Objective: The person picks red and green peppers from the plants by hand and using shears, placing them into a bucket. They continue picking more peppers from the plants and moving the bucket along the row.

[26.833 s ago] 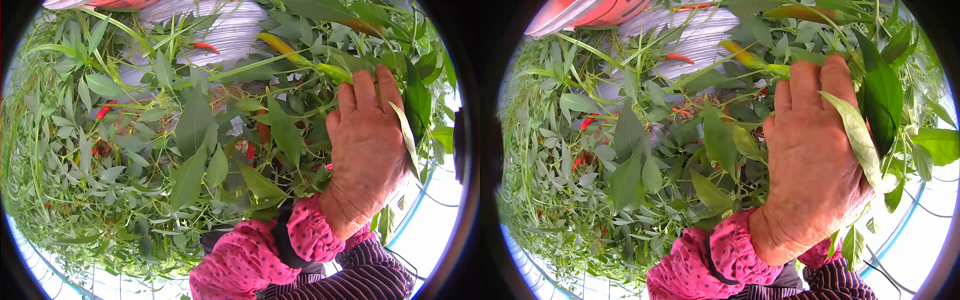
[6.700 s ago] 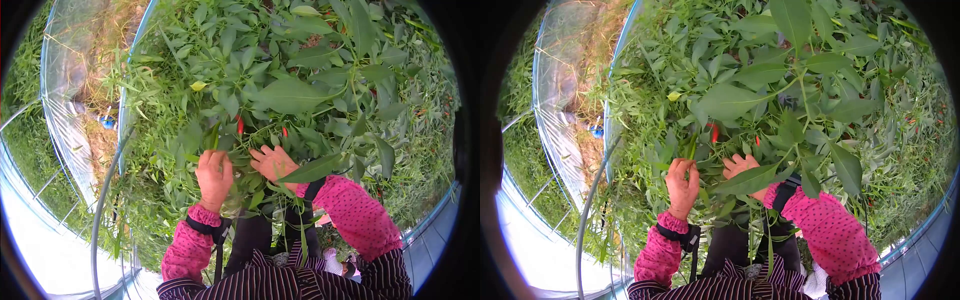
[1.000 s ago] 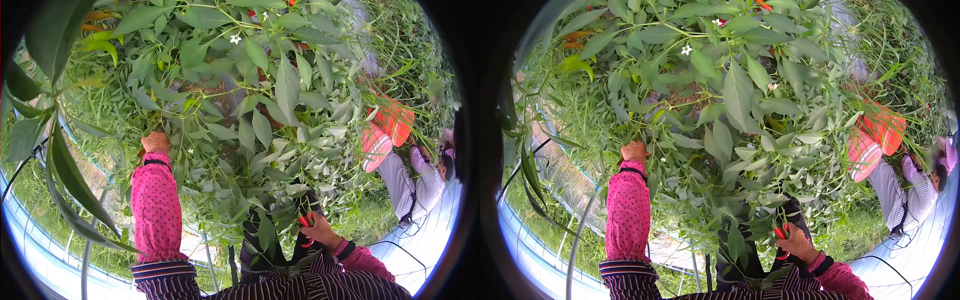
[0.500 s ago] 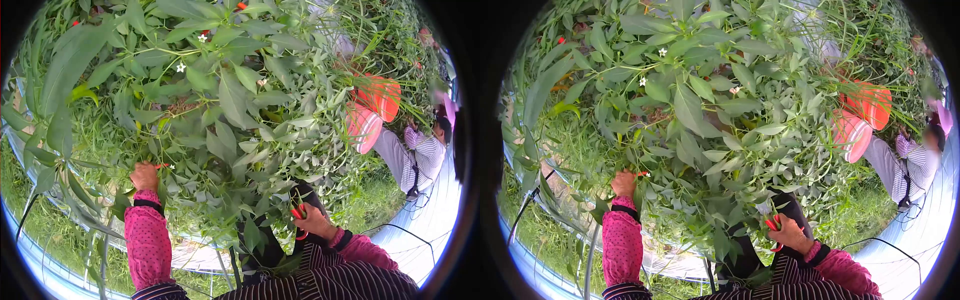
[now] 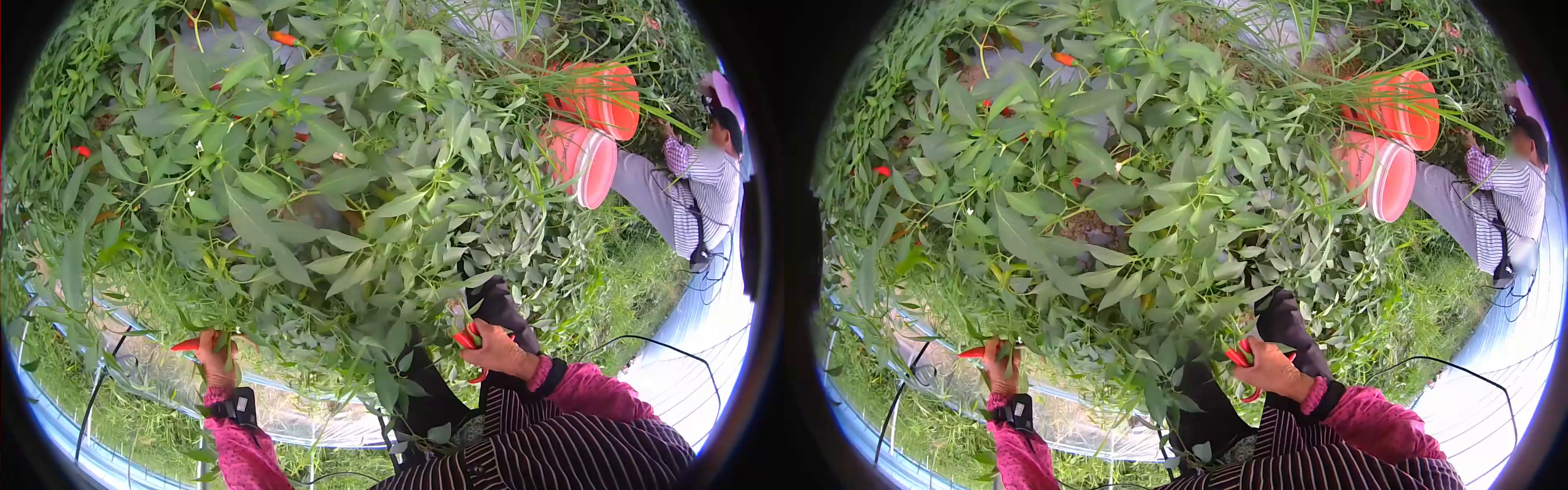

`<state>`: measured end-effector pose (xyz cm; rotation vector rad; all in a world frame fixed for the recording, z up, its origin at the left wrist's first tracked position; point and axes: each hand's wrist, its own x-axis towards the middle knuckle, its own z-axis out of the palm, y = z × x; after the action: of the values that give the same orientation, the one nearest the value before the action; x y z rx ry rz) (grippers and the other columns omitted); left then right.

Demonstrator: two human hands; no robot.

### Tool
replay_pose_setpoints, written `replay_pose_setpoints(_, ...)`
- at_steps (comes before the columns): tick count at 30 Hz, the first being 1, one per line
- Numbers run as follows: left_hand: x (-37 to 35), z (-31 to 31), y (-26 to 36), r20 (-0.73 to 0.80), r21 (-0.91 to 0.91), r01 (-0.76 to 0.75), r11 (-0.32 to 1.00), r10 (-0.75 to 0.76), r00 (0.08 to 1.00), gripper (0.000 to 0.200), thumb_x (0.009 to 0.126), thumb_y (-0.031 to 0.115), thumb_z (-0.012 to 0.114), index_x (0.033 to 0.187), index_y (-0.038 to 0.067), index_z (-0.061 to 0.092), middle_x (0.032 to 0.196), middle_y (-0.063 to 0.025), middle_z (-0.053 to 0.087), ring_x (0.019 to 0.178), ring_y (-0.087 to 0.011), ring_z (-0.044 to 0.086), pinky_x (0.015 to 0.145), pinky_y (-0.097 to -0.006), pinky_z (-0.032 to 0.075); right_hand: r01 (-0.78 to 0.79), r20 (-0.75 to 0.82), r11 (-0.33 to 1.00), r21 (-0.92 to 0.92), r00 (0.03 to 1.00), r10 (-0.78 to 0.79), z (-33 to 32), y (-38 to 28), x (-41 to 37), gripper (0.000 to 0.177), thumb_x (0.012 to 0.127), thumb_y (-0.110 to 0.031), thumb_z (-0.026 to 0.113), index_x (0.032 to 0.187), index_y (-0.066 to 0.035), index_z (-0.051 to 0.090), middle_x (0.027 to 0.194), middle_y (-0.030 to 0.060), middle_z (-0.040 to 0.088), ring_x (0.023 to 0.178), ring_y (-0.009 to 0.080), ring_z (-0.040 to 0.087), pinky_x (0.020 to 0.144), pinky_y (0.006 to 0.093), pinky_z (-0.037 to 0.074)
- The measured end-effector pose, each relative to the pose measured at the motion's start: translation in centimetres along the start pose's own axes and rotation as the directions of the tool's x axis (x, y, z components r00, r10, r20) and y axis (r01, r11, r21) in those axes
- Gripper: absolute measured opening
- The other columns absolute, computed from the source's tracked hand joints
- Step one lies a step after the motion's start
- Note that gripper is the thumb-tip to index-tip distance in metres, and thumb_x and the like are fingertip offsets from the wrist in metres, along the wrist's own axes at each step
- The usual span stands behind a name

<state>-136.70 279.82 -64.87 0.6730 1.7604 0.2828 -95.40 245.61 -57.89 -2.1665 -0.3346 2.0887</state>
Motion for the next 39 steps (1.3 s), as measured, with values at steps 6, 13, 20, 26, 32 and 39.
replay_pose_setpoints(6, -12.8, 11.8, 5.1, 0.275, 0.274, 0.056, 0.96, -0.134, 0.952, 0.023, 0.087, 0.028, 0.06, 0.096, 0.009, 0.052, 0.069, -0.0057, 0.057, 0.056, -0.0168, 0.058, 0.048, -0.0253, 0.043, 0.174, -0.06, 0.954, 0.243, 0.985, -0.164, -2.5, 0.6, -0.7, 0.04, 0.071, -0.025, 0.071, 0.092, 0.002, 0.05, 0.071, 0.0182, 0.058, 0.065, 0.0273, 0.06, 0.064, 0.0369, 0.048)
replay_pose_setpoints(13, -24.7, 31.2, -0.9, 0.788, 0.372, 0.021, 0.928, -0.327, 0.521, 0.059, 0.093, 0.024, 0.057, 0.141, 0.005, 0.03, 0.132, -0.0159, 0.048, 0.12, -0.0239, 0.049, 0.102, -0.0361, 0.037, 0.519, -0.231, 0.706, 0.482, 0.852, -0.469, -4.5, -0.3, -3.1, 0.041, 0.073, -0.009, 0.072, 0.109, -0.002, 0.055, 0.088, 0.0091, 0.058, 0.076, 0.0154, 0.059, 0.067, 0.0308, 0.051)
replay_pose_setpoints(20, -31.3, 39.9, -7.9, 0.814, 0.372, 0.056, 0.926, -0.355, 0.461, 0.059, 0.097, 0.031, 0.044, 0.145, 0.005, 0.021, 0.137, -0.0147, 0.042, 0.13, -0.0243, 0.037, 0.109, -0.0375, 0.029, 0.446, -0.176, 0.661, 0.603, 0.883, -0.435, -8.8, 8.4, -4.6, 0.031, 0.072, -0.003, 0.067, 0.1, 0.0, 0.055, 0.09, 0.0079, 0.056, 0.077, 0.0157, 0.058, 0.068, 0.0295, 0.049)
replay_pose_setpoints(26, -35.4, 46.3, -10.1, 0.879, 0.371, -0.18, 0.911, -0.282, 0.385, 0.066, 0.095, 0.03, 0.05, 0.146, 0.003, 0.018, 0.139, -0.0164, 0.035, 0.128, -0.0235, 0.037, 0.107, -0.0376, 0.03, 0.282, -0.187, 0.663, 0.693, 0.959, -0.212, -15.8, 15.8, -6.7, 0.034, 0.077, -0.018, 0.075, 0.099, -0.001, 0.056, 0.071, 0.0013, 0.059, 0.062, 0.0082, 0.055, 0.057, 0.0257, 0.048)
replay_pose_setpoints(32, -36.5, 48.3, -8.9, 0.732, 0.583, -0.215, 0.784, -0.392, 0.557, 0.045, 0.093, 0.032, 0.054, 0.126, 0.002, 0.05, 0.115, -0.0118, 0.061, 0.104, -0.0196, 0.059, 0.092, -0.0333, 0.043, 0.272, -0.523, 0.679, 0.682, 0.83, 0.193, -29.5, 26.9, -6.1, 0.019, 0.076, -0.011, 0.067, 0.089, -0.001, 0.057, 0.068, 0.0029, 0.06, 0.056, 0.0092, 0.053, 0.051, 0.0254, 0.044)
replay_pose_setpoints(39, -31.8, 47.0, -9.9, 0.661, 0.67, -0.41, 0.619, -0.245, 0.709, 0.035, 0.089, 0.023, 0.061, 0.115, 0.0, 0.056, 0.099, -0.0089, 0.065, 0.09, -0.0182, 0.063, 0.086, -0.0306, 0.047, 0.104, -0.826, 0.959, 0.263, 0.538, 0.168, -44.0, 41.4, 6.1, 0.07, 0.072, -0.022, 0.073, 0.126, 0.008, 0.04, 0.106, 0.0209, 0.061, 0.091, 0.0253, 0.063, 0.078, 0.0339, 0.051)
